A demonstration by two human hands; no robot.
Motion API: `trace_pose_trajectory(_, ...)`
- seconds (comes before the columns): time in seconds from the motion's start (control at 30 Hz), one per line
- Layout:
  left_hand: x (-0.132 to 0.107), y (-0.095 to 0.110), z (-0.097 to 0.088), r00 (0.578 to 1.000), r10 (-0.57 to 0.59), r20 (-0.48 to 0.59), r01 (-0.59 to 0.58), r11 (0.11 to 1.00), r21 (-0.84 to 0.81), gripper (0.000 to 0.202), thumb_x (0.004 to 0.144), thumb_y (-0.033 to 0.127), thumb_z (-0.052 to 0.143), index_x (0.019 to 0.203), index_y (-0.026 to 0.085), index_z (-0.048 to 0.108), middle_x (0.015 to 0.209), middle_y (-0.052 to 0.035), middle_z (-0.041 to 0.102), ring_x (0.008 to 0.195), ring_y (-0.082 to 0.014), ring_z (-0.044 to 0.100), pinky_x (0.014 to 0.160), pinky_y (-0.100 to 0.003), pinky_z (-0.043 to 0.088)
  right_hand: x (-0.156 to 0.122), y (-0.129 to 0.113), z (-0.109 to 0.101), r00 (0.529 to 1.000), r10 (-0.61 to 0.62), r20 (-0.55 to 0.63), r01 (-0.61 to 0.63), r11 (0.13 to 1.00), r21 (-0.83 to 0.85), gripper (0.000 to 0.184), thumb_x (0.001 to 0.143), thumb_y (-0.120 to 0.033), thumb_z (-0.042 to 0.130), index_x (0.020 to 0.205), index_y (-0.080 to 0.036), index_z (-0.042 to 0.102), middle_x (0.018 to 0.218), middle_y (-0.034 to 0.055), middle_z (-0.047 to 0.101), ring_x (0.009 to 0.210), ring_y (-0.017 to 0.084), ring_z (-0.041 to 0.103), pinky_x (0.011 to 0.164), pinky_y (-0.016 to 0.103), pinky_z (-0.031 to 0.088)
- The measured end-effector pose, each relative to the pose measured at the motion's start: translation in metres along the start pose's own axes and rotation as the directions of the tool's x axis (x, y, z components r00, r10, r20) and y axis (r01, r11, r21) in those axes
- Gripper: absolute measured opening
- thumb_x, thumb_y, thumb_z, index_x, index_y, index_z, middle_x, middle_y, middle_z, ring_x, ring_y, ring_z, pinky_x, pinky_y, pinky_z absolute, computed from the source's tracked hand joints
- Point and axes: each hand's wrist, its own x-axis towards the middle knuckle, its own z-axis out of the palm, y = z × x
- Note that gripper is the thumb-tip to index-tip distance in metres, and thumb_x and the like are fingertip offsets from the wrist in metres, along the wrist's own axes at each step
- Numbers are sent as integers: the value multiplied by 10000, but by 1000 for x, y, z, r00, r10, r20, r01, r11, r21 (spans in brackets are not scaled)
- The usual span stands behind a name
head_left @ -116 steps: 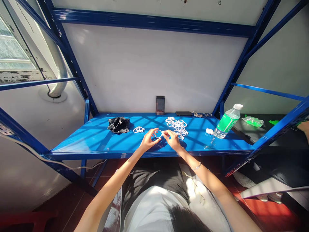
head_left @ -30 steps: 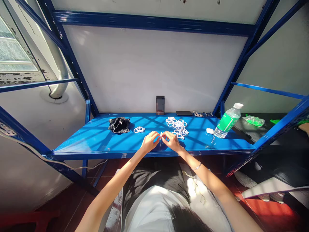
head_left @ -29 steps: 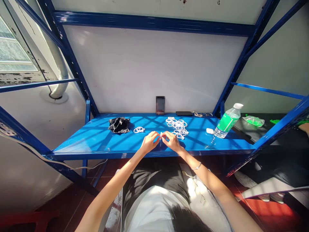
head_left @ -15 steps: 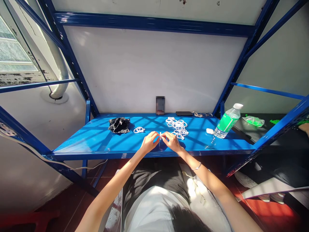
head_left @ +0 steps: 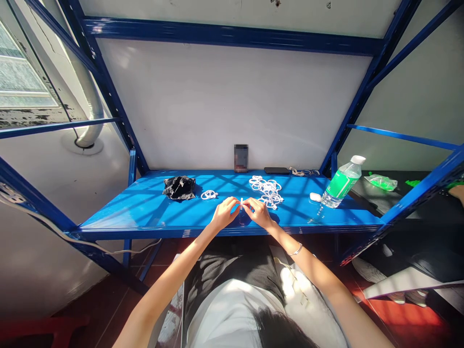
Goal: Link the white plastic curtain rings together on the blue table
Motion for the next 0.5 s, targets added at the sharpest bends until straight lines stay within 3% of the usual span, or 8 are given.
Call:
trace_pose_trajectory(0.23, 1, -5, 0, 990, -100, 98, 118, 973, -197, 228, 967, 327, 442, 939, 179, 613, 962, -75, 634, 795, -137, 594, 599, -223, 486, 1, -3, 0, 999, -10, -46, 6, 997, -72, 195, 965, -283, 503, 845, -192, 628, 797, 50, 693, 740, 170, 665, 665, 277, 501)
trace_pose_trajectory(0.5, 3, -12, 4, 943, -187, 275, 304, 822, -481, 334, 946, 450, 461, 976, 178, 652, 1040, -83, 647, 951, -187, 562, 749, -279, 492, 1, -3, -1, 1000, -12, -25, 11, 998, -66, 215, 968, -284, 489, 821, -190, 613, 790, 49, 687, 746, 168, 662, 655, 272, 492)
